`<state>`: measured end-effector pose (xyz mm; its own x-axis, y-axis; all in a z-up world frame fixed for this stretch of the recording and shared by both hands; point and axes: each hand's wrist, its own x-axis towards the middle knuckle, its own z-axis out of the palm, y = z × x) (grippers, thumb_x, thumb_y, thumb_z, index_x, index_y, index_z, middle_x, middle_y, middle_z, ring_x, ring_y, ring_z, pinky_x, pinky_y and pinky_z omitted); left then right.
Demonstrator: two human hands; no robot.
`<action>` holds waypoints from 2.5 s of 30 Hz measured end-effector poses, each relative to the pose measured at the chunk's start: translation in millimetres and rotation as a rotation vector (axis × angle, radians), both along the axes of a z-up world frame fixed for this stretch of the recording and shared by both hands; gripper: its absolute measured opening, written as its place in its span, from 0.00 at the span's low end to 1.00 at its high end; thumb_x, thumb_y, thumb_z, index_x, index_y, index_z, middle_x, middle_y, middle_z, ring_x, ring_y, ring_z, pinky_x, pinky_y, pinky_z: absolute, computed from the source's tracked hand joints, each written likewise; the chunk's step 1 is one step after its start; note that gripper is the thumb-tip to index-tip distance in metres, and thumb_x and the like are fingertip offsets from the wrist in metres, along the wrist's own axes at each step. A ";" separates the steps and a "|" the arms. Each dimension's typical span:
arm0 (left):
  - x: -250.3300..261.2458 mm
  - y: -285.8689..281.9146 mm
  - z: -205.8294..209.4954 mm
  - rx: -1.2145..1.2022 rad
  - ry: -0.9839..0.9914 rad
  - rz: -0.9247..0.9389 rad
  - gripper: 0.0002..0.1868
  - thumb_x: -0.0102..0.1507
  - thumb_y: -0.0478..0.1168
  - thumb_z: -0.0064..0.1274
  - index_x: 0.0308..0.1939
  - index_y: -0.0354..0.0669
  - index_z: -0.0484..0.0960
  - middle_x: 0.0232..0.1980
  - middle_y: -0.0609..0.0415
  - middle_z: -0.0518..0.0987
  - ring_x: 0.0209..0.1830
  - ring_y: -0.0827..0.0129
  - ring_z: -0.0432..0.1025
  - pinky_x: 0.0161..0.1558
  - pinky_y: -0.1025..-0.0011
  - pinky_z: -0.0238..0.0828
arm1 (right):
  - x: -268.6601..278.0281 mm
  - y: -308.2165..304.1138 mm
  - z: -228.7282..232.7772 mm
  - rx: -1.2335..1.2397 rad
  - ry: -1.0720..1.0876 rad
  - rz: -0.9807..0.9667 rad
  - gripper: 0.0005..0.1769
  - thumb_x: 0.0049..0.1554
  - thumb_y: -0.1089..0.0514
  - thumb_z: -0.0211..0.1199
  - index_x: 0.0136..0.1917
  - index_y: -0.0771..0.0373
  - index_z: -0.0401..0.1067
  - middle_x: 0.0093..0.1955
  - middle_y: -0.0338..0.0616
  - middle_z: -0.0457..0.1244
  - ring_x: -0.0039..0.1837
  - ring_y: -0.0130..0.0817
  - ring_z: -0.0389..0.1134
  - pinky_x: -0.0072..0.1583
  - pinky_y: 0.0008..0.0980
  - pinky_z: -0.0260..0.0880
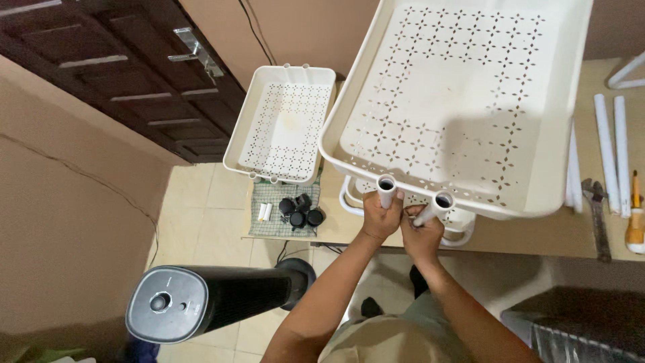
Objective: The person assembles a white plastic storage rack by inserting white plastic poles into the holes of perforated trays. They repeatedly insert and remove poles to test fit, then place the trays on a table and continue inserting poles into the tray holes.
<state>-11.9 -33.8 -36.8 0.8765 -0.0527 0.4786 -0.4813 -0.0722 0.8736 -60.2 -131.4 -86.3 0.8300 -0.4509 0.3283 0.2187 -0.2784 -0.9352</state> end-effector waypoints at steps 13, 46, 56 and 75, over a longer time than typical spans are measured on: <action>-1.6 -12.6 -7.0 -0.057 -0.128 -0.021 0.14 0.66 0.33 0.51 0.25 0.41 0.73 0.20 0.52 0.73 0.19 0.62 0.71 0.25 0.65 0.66 | 16.7 -62.6 -39.6 -0.044 0.150 0.482 0.07 0.56 0.65 0.60 0.36 0.67 0.74 0.28 0.37 0.61 0.34 0.26 0.62 0.38 0.33 0.61; -5.3 -17.7 -5.4 -0.050 -0.119 0.076 0.12 0.65 0.31 0.51 0.25 0.39 0.73 0.20 0.52 0.74 0.19 0.62 0.72 0.25 0.65 0.67 | 17.5 -56.4 -66.6 0.030 0.146 0.314 0.14 0.57 0.64 0.62 0.30 0.67 0.69 0.28 0.41 0.62 0.34 0.30 0.62 0.39 0.35 0.62; 1.8 -8.8 -10.5 0.021 -0.263 0.046 0.08 0.63 0.30 0.50 0.28 0.39 0.74 0.25 0.49 0.73 0.22 0.54 0.70 0.27 0.61 0.64 | 43.7 -109.2 -25.6 -0.025 0.373 1.110 0.08 0.54 0.64 0.64 0.35 0.70 0.74 0.33 0.44 0.67 0.40 0.30 0.67 0.46 0.31 0.69; 6.1 -0.5 -4.8 0.032 -0.063 -0.070 0.19 0.69 0.38 0.52 0.23 0.39 0.69 0.21 0.53 0.70 0.20 0.66 0.67 0.27 0.68 0.63 | -33.6 -140.8 16.4 0.263 0.105 0.579 0.25 0.50 0.64 0.63 0.62 0.63 0.67 0.59 0.45 0.66 0.65 0.35 0.67 0.69 0.38 0.66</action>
<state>-5.8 -34.3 -41.5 0.8386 -0.1284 0.5293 -0.5397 -0.0640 0.8394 -93.8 -272.3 -69.9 0.9848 0.0253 0.1720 0.1688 0.0986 -0.9807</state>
